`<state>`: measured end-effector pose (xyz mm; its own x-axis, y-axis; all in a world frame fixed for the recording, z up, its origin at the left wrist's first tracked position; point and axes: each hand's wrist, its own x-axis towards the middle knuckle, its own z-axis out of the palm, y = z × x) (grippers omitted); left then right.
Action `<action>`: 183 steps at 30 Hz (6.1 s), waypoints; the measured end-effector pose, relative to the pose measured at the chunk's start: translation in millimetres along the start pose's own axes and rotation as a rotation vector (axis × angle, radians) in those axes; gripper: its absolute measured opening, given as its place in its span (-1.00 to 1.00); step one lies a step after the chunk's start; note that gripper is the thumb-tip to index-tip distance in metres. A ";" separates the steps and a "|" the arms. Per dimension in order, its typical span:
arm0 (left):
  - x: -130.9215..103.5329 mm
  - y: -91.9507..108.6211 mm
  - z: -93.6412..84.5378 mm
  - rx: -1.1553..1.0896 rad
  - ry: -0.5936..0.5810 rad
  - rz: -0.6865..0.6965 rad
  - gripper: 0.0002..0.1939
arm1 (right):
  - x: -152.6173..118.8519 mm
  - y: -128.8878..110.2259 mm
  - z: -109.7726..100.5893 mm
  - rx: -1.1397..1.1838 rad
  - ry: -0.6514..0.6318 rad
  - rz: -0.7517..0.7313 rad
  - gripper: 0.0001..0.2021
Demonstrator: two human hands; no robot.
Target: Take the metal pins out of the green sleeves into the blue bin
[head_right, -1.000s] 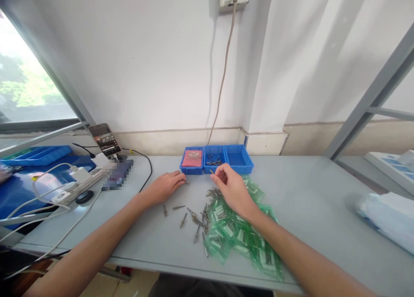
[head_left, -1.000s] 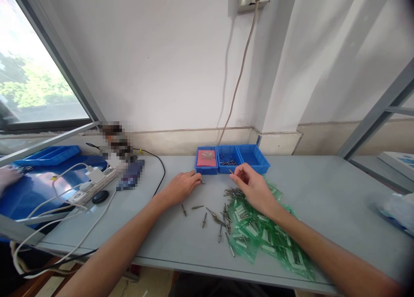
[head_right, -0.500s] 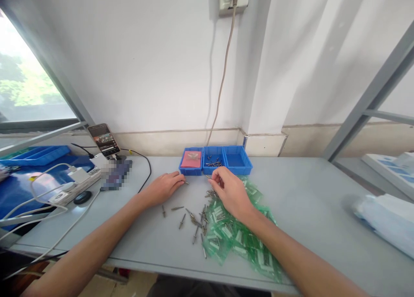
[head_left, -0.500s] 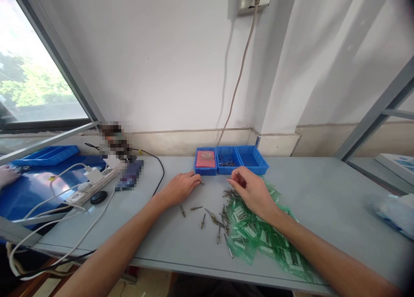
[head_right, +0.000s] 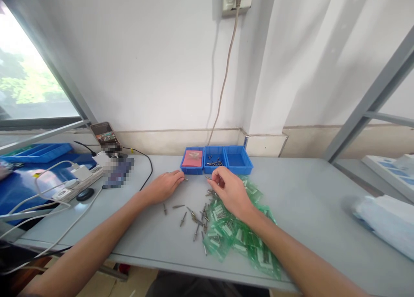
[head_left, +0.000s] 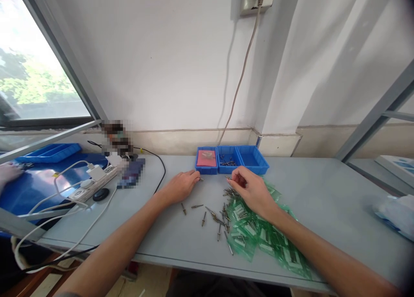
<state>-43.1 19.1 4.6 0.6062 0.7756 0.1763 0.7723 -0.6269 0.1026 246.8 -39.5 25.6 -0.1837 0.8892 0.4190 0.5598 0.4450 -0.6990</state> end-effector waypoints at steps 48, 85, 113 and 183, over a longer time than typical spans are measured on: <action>-2.3 10.3 0.5 -0.119 0.022 0.031 -0.64 | 12.5 15.8 -6.6 0.194 0.112 0.099 -0.79; -2.9 19.3 -0.9 -0.201 0.000 0.071 -0.54 | 2.6 12.7 -1.5 -0.221 -0.326 -0.166 -0.76; -6.4 53.8 -2.3 -0.401 -0.009 0.186 -0.66 | -0.1 1.6 4.5 -0.112 -0.370 -0.221 -0.62; -3.1 24.1 -1.5 -0.344 0.089 0.050 -0.77 | 14.5 12.6 -3.8 0.582 0.092 0.296 -0.69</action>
<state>-26.7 1.5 8.0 0.6111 0.7430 0.2729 0.6235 -0.6642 0.4124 254.3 -21.3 25.0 -0.0047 0.9816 0.1907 0.0429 0.1907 -0.9807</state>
